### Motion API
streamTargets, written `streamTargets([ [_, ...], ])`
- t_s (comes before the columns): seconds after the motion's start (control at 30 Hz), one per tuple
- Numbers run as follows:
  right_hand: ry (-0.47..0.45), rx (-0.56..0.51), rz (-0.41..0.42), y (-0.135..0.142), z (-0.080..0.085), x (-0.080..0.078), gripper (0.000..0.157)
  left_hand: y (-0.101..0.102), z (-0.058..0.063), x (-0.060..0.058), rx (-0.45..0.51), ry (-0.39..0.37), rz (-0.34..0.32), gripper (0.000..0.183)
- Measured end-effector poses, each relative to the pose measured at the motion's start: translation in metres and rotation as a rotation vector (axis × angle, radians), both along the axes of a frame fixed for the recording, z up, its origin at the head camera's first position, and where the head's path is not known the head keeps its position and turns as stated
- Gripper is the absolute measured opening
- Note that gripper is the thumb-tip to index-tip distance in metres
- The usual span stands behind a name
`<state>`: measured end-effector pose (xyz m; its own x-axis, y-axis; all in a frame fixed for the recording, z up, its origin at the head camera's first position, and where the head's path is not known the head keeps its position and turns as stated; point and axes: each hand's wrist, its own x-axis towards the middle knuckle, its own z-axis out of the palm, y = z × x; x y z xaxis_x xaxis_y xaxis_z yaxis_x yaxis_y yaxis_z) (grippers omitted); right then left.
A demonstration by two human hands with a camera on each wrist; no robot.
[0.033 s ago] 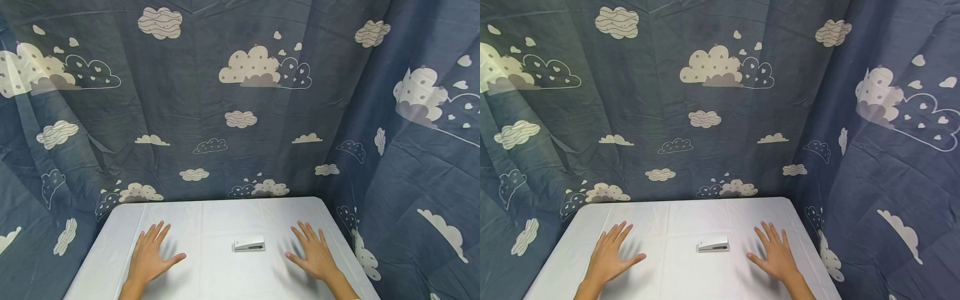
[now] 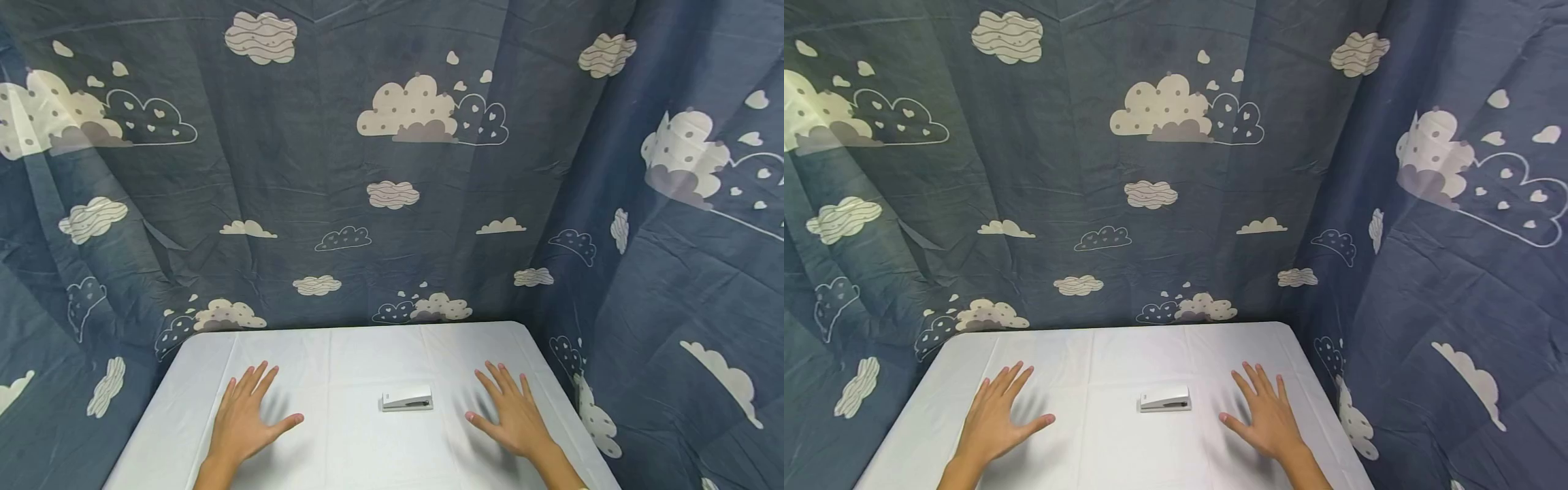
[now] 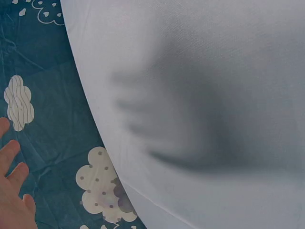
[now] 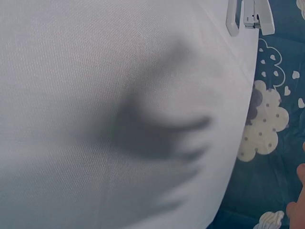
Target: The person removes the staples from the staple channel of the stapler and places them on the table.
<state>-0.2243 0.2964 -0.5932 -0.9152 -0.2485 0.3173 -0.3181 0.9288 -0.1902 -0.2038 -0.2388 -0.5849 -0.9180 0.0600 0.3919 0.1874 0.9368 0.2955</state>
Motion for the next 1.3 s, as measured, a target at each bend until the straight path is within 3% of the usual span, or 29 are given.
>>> streamTargets([
  [0.6,0.027,-0.071,0.026,-0.008,0.003,-0.003,0.081,0.006,-0.003,-0.003,0.028,-0.006,-0.02,0.107],
  [0.93,0.043,-0.112,0.061,-0.036,-0.001,-0.012,0.08,0.025,-0.011,-0.017,0.058,0.008,-0.055,0.106],
  [1.3,-0.009,-0.136,0.083,-0.055,-0.022,-0.019,0.075,0.062,-0.02,-0.032,0.1,0.039,-0.111,0.098],
])
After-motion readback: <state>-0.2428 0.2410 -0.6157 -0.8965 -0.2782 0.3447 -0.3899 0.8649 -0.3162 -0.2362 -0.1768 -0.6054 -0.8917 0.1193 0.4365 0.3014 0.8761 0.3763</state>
